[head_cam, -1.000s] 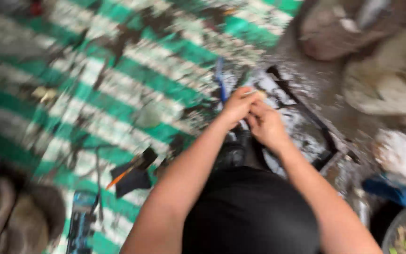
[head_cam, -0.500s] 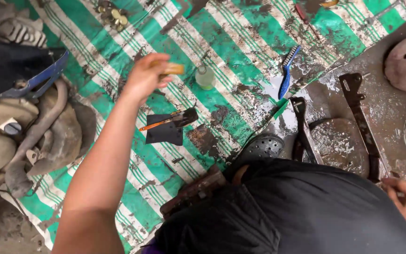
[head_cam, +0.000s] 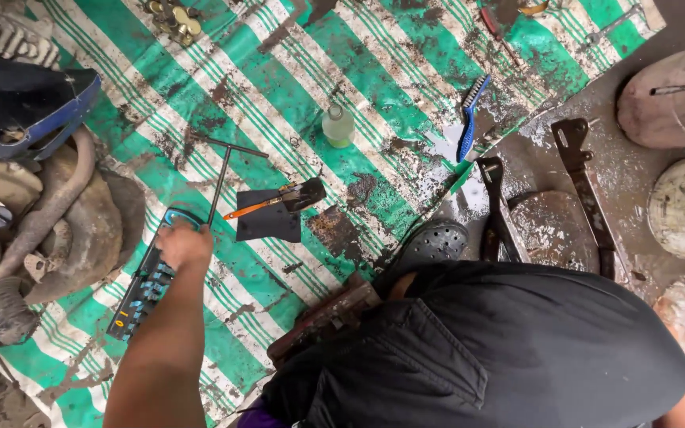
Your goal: The person pours water from a black plastic scoop onto a long metal part and a metal tray, then scrubs the parts with a blue brush. They repeatedly rinse the parts and the tray with water from the scoop, wiping away dirt and debris.
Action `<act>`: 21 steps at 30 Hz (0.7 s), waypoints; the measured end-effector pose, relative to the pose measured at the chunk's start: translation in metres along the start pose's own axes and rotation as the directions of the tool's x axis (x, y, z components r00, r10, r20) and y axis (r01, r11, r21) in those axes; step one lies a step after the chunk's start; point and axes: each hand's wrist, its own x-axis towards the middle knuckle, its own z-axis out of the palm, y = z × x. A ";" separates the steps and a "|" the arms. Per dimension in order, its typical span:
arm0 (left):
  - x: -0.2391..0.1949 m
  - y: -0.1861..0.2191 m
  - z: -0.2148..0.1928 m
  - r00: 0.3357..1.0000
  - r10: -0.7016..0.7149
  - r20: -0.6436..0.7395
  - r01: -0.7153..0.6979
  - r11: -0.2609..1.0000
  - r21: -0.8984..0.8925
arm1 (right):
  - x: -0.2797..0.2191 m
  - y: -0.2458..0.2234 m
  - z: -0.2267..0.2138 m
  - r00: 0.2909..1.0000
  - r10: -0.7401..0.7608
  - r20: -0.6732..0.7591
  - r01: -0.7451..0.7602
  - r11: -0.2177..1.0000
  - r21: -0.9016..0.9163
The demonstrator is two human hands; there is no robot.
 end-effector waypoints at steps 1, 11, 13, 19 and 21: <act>-0.004 -0.002 0.015 1.000 0.021 -0.008 -0.021 1.000 -0.006 | 0.002 0.004 0.006 1.000 0.002 0.004 -0.002 1.000 -0.028; -0.007 0.048 0.049 0.841 0.033 0.541 0.298 0.806 -0.512 | -0.013 -0.101 0.059 1.000 0.007 -0.011 -0.009 0.972 -0.235; -0.019 0.058 -0.008 0.691 0.131 0.711 0.259 0.874 -0.412 | -0.039 -0.172 0.031 0.991 -0.107 -0.083 0.106 0.994 -0.009; -0.079 0.078 -0.181 0.759 0.265 0.594 0.130 0.833 -0.538 | -0.112 -0.427 -0.060 0.888 -0.431 -0.162 0.424 0.902 -0.079; -0.087 0.079 -0.214 0.730 0.443 0.521 -0.049 0.794 -0.606 | -0.150 -0.511 -0.065 0.864 -0.500 -0.061 0.494 0.865 -0.094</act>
